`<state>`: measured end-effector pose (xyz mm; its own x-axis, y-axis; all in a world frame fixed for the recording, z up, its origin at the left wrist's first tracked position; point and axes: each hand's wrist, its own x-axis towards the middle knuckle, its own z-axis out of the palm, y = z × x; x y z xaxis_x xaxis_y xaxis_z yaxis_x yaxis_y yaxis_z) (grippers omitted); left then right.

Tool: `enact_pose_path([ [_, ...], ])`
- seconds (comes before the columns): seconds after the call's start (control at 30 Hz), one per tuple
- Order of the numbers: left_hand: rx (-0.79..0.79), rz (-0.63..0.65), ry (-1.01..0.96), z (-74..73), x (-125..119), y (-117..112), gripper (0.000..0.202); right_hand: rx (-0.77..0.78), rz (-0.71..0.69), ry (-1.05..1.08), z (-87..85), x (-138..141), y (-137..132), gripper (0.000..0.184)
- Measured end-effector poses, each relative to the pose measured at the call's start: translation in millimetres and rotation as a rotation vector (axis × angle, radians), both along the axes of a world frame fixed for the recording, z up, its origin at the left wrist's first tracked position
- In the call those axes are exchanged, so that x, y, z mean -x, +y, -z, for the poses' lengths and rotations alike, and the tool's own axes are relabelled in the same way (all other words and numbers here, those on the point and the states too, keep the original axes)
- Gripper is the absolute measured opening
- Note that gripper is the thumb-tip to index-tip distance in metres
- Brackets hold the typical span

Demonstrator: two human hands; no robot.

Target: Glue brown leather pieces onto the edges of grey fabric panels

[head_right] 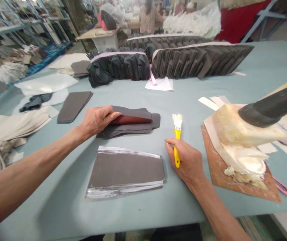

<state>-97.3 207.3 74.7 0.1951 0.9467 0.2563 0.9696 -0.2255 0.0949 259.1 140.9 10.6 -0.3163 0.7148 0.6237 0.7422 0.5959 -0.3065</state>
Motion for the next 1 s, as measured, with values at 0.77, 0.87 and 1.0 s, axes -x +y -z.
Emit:
enact_pose_path([
  [0.77, 0.210, 0.243, -1.543, -170.9, -88, -164, 0.034, 0.780, -0.475, 1.083, -128.9, 55, -76, 0.064],
  [0.87, 0.186, 0.098, -1.669, -178.1, -100, -186, 0.038, 0.776, -0.524, 1.202, -138.7, 52, -90, 0.060],
  [1.0, 0.190, -0.013, -1.779, -177.5, -101, -202, 0.042, 0.699, -0.461, 1.285, -149.6, 43, -105, 0.054],
])
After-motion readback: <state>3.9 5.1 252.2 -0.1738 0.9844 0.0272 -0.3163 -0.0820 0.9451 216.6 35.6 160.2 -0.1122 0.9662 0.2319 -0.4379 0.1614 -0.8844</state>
